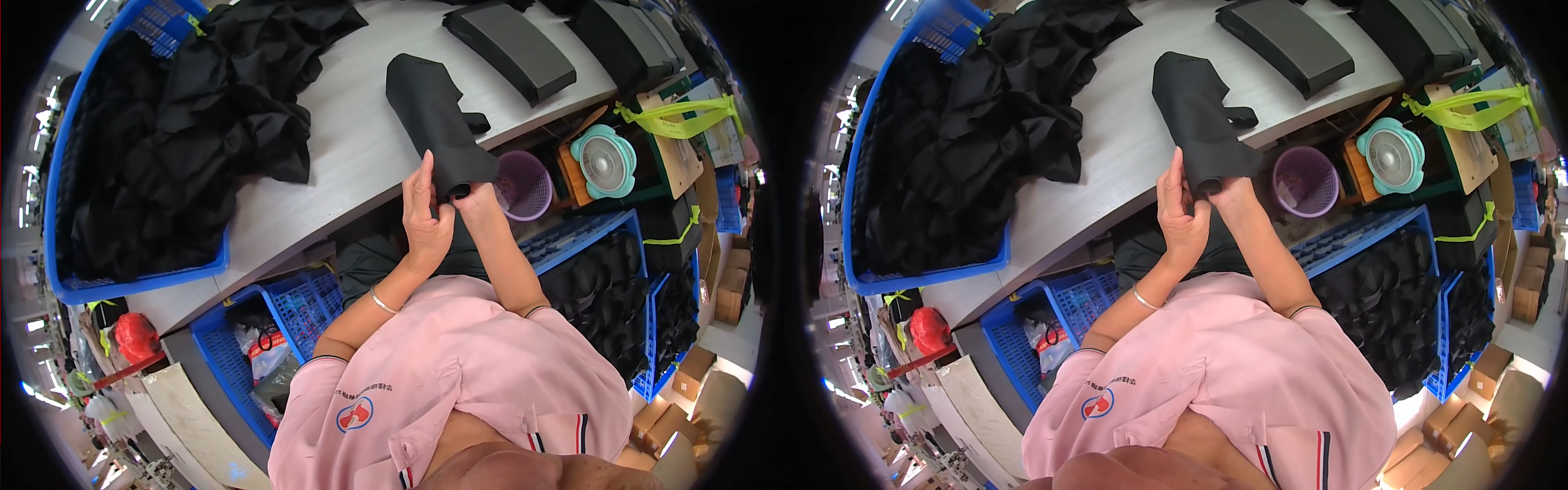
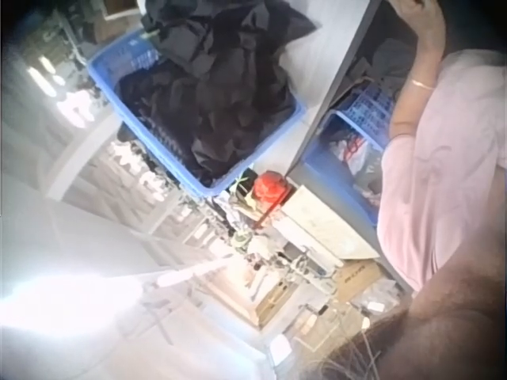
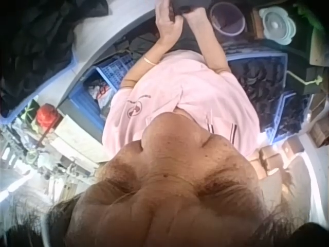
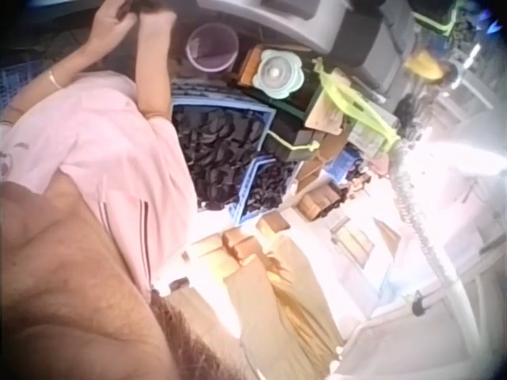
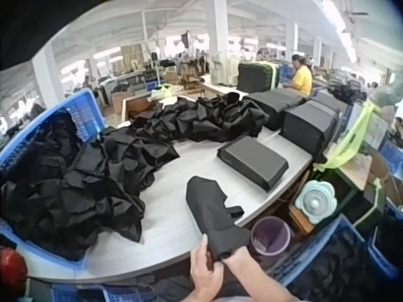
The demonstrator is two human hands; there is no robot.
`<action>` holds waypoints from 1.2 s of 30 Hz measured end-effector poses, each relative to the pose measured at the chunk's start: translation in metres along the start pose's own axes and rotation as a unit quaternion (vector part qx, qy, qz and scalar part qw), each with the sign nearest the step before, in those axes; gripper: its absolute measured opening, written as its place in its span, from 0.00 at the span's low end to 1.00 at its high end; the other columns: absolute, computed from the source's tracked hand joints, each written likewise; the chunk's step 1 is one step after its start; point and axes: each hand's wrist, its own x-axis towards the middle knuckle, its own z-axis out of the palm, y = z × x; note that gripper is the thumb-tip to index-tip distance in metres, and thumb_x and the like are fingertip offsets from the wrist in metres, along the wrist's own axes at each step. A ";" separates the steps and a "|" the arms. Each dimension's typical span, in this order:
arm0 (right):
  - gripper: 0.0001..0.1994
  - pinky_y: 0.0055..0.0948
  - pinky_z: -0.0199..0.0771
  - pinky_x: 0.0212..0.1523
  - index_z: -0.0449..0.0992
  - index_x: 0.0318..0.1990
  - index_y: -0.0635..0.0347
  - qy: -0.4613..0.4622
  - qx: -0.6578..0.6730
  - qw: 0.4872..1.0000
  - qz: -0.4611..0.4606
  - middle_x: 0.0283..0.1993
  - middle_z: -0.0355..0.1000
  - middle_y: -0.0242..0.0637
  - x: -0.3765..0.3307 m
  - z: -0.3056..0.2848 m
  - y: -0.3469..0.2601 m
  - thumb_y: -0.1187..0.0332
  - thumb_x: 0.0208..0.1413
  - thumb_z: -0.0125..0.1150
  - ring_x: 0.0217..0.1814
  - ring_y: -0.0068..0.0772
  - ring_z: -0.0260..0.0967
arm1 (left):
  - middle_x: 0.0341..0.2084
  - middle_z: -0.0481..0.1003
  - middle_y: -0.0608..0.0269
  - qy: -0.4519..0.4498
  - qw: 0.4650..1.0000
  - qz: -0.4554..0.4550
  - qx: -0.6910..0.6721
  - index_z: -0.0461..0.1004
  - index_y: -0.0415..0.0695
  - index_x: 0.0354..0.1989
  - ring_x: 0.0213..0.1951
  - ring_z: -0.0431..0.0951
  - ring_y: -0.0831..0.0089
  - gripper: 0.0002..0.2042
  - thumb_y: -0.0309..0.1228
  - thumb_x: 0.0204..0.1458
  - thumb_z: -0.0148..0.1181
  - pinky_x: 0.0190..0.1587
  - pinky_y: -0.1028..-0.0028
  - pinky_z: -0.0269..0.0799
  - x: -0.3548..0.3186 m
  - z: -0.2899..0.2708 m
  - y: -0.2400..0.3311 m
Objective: The recorder is inspecting and sorting black fabric components, possibly sleeves or protective covers, at a factory workstation.
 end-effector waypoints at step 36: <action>0.18 0.37 0.68 0.58 0.74 0.55 0.63 0.027 -0.838 0.538 -0.085 0.55 0.74 0.47 0.018 0.010 0.008 0.64 0.62 0.53 0.60 0.47 0.69 | 0.39 0.79 0.57 0.008 0.815 -0.406 -0.412 0.73 0.38 0.49 0.36 0.82 0.66 0.17 0.40 0.66 0.48 0.33 0.72 0.78 -0.004 -0.010 -0.078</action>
